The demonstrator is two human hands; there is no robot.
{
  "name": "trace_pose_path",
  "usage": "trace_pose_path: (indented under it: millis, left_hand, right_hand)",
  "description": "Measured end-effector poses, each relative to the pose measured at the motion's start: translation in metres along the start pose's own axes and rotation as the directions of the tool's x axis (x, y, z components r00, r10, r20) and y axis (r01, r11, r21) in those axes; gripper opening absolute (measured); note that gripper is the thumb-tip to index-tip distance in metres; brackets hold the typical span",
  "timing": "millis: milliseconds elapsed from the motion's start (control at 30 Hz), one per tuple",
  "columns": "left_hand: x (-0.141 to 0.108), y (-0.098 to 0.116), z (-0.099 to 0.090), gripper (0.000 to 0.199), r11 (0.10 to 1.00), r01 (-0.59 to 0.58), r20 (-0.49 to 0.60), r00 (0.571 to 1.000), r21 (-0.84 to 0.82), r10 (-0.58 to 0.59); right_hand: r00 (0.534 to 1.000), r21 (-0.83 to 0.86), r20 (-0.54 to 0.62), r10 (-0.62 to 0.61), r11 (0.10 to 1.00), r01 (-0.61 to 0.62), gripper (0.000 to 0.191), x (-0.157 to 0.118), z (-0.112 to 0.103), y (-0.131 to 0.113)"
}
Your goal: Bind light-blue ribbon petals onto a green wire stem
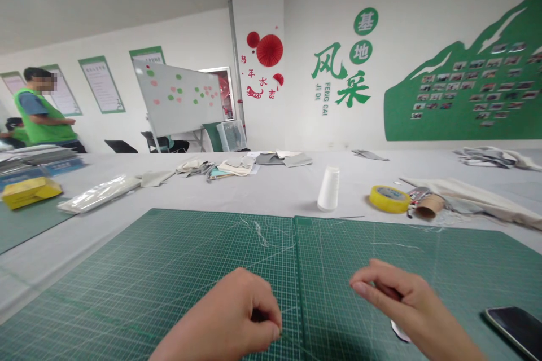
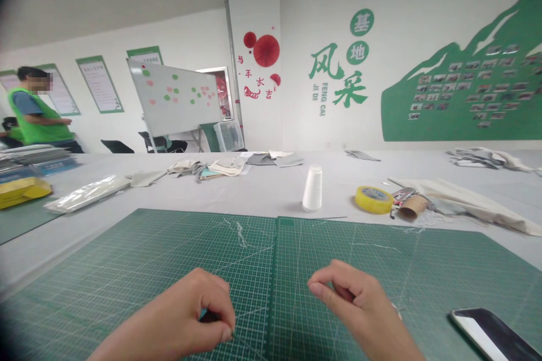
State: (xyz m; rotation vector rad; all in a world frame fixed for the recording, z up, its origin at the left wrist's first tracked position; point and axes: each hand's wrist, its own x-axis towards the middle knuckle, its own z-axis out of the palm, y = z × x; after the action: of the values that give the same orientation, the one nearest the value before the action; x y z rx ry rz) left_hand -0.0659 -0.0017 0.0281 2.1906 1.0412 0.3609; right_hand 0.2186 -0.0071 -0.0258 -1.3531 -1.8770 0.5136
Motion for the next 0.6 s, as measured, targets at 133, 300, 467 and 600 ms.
trace_pose_path:
  millis: [133, 300, 467, 600]
  left_hand:
    - [-0.002, -0.001, 0.001, 0.023, 0.998, -0.024, 0.047, 0.999, -0.066, 0.027]
    - [-0.007, 0.001, -0.006, 0.02, 0.958, -0.092, 0.098, 0.988, -0.273, 0.123]
    - [-0.004, 0.0, -0.013, 0.011, 0.903, -0.067, -0.1, 0.995, -0.424, 0.027]
    - [0.003, -0.005, -0.009, 0.011, 0.84, -0.009, -0.249, 0.957, -0.542, -0.151]
  right_hand:
    - [0.995, -0.076, 0.0, -0.099, 0.992, 0.098, 0.026, 0.005, -0.012, -0.015]
    - [0.997, 0.019, -0.072, 0.013, 1.0, -0.012, 0.03, 0.01, 0.012, -0.013]
    - [0.997, 0.053, 0.051, 0.053, 0.997, -0.056, 0.033, 0.005, 0.052, -0.003]
    - [0.985, 0.001, 0.168, -0.049, 0.999, 0.05, 0.032, -0.005, 0.075, -0.005]
